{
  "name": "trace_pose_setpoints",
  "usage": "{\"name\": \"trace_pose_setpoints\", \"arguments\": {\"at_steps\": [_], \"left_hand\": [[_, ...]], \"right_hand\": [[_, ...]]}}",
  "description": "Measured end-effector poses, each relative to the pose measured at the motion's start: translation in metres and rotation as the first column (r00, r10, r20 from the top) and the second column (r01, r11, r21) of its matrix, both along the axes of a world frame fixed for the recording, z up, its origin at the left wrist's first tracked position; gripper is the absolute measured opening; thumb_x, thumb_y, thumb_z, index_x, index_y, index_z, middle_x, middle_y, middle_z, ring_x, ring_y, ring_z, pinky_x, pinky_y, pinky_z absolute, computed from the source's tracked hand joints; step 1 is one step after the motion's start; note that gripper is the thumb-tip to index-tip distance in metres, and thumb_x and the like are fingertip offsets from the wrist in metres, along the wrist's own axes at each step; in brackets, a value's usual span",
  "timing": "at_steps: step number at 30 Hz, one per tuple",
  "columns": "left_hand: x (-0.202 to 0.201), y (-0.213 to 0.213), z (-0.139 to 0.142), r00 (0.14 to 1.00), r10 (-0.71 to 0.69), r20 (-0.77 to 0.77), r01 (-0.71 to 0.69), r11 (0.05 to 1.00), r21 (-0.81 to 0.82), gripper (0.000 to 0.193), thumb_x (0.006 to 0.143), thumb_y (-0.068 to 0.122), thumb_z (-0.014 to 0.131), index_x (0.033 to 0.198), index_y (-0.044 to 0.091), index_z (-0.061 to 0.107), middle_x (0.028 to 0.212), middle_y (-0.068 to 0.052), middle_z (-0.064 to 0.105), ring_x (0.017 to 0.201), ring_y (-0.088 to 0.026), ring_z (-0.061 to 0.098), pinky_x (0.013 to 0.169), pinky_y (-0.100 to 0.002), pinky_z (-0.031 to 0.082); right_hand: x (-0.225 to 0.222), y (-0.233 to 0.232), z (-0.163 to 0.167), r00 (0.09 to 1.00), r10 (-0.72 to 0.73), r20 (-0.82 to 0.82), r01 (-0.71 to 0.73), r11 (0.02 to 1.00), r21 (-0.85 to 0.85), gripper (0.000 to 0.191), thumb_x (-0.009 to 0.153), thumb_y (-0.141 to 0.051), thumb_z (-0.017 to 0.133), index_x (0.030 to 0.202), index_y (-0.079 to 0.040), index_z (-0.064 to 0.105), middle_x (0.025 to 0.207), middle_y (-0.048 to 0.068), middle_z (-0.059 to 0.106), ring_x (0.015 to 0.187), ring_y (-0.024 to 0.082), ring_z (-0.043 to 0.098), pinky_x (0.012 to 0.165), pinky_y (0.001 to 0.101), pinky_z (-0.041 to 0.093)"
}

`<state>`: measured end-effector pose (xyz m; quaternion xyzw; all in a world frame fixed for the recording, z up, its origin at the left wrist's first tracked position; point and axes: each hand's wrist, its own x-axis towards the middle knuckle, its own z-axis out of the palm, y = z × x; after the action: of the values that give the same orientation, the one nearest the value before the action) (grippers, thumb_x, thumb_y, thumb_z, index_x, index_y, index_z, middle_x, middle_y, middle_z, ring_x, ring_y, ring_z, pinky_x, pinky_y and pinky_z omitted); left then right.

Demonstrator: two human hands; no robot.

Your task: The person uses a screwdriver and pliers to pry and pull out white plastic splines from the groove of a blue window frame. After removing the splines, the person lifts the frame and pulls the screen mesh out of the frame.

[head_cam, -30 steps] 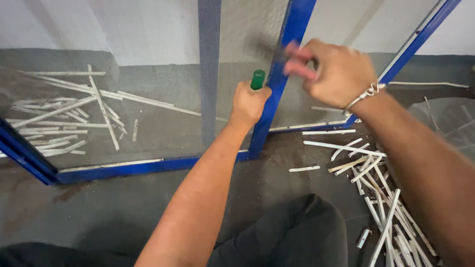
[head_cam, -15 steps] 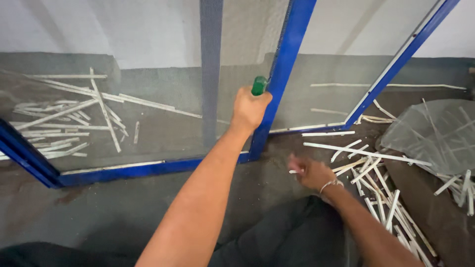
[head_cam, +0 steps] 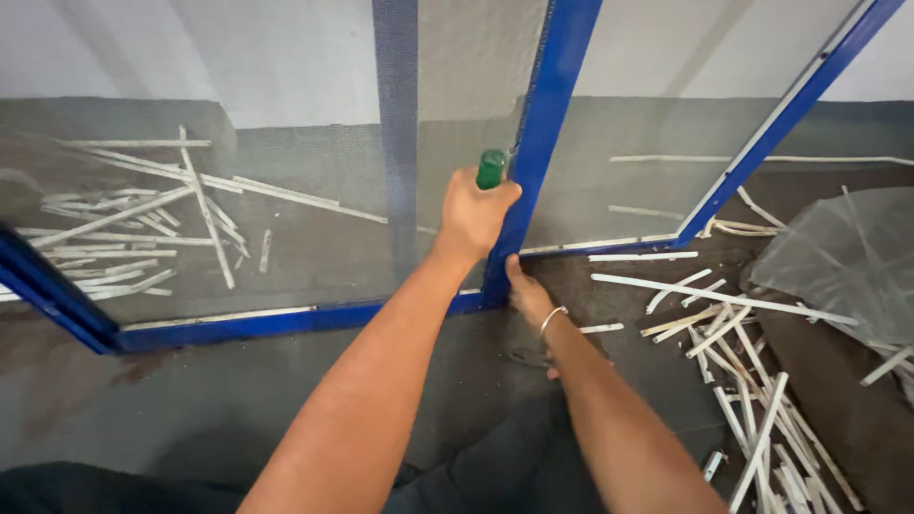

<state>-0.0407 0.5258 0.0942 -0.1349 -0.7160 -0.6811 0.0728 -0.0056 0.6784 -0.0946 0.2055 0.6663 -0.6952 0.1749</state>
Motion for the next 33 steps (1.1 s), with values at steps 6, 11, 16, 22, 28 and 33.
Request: {"name": "trace_pose_setpoints", "arguments": {"at_steps": [6,11,16,22,28,33], "left_hand": [[0.034,0.002,0.001,0.995,-0.033,0.096,0.039,0.997,-0.065,0.025,0.08,0.022,0.069,0.065,0.003,0.06,0.054,-0.008,0.058,0.052,-0.016,0.06,0.054,-0.039,0.049],[0.088,-0.007,-0.024,0.939,-0.279,-0.202,0.238,0.949,-0.208,0.013,0.081,0.016,0.072,0.08,0.007,0.063,0.074,-0.01,0.062,0.069,-0.027,0.063,0.064,-0.038,0.054],[0.179,-0.02,-0.05,0.744,-0.552,-0.376,0.356,0.804,-0.476,0.023,0.072,0.016,0.078,0.077,0.014,0.056,0.081,-0.004,0.061,0.079,-0.029,0.062,0.071,-0.043,0.049],[0.202,-0.053,-0.015,0.778,-0.568,-0.269,0.372,0.761,-0.532,0.026,0.074,0.021,0.079,0.079,0.009,0.056,0.089,-0.01,0.058,0.094,-0.032,0.057,0.089,-0.045,0.044],[0.224,-0.083,0.019,0.792,-0.601,-0.105,0.484,0.725,-0.491,0.033,0.087,0.037,0.079,0.086,0.007,0.065,0.092,-0.009,0.061,0.103,-0.03,0.059,0.103,-0.048,0.04],[0.243,-0.087,0.0,0.901,-0.394,-0.183,0.249,0.813,-0.527,0.02,0.087,0.022,0.073,0.103,0.01,0.069,0.118,-0.012,0.064,0.126,-0.034,0.057,0.111,-0.048,0.043]], "right_hand": [[-0.003,0.011,-0.01,0.999,0.052,-0.016,-0.053,0.997,-0.065,0.107,0.083,-0.085,0.046,0.158,-0.009,0.035,0.152,0.012,0.044,0.134,0.026,0.046,0.107,0.0473,0.04],[-0.011,0.005,-0.02,0.998,0.064,-0.016,-0.065,0.997,-0.048,0.114,0.079,-0.088,0.044,0.157,-0.005,0.035,0.154,0.016,0.043,0.137,0.03,0.044,0.107,0.0479,0.041],[-0.016,0.011,-0.038,0.997,0.074,-0.03,-0.074,0.997,-0.025,0.122,0.076,-0.092,0.043,0.156,0.0,0.035,0.156,0.02,0.042,0.141,0.035,0.042,0.107,0.0484,0.043],[-0.017,0.014,-0.046,0.999,0.052,-0.008,-0.052,0.999,0.006,0.126,0.07,-0.092,0.044,0.153,0.003,0.037,0.156,0.023,0.045,0.14,0.039,0.047,0.105,0.0517,0.046],[-0.021,0.015,-0.051,0.994,0.112,-0.012,-0.113,0.992,-0.05,0.121,0.071,-0.093,0.042,0.153,-0.003,0.041,0.154,0.021,0.051,0.138,0.037,0.051,0.103,0.0465,0.043],[-0.022,0.021,-0.059,0.99,0.137,-0.046,-0.138,0.99,-0.03,0.119,0.076,-0.091,0.039,0.155,-0.003,0.037,0.154,0.02,0.049,0.14,0.036,0.048,0.104,0.045,0.043]]}}
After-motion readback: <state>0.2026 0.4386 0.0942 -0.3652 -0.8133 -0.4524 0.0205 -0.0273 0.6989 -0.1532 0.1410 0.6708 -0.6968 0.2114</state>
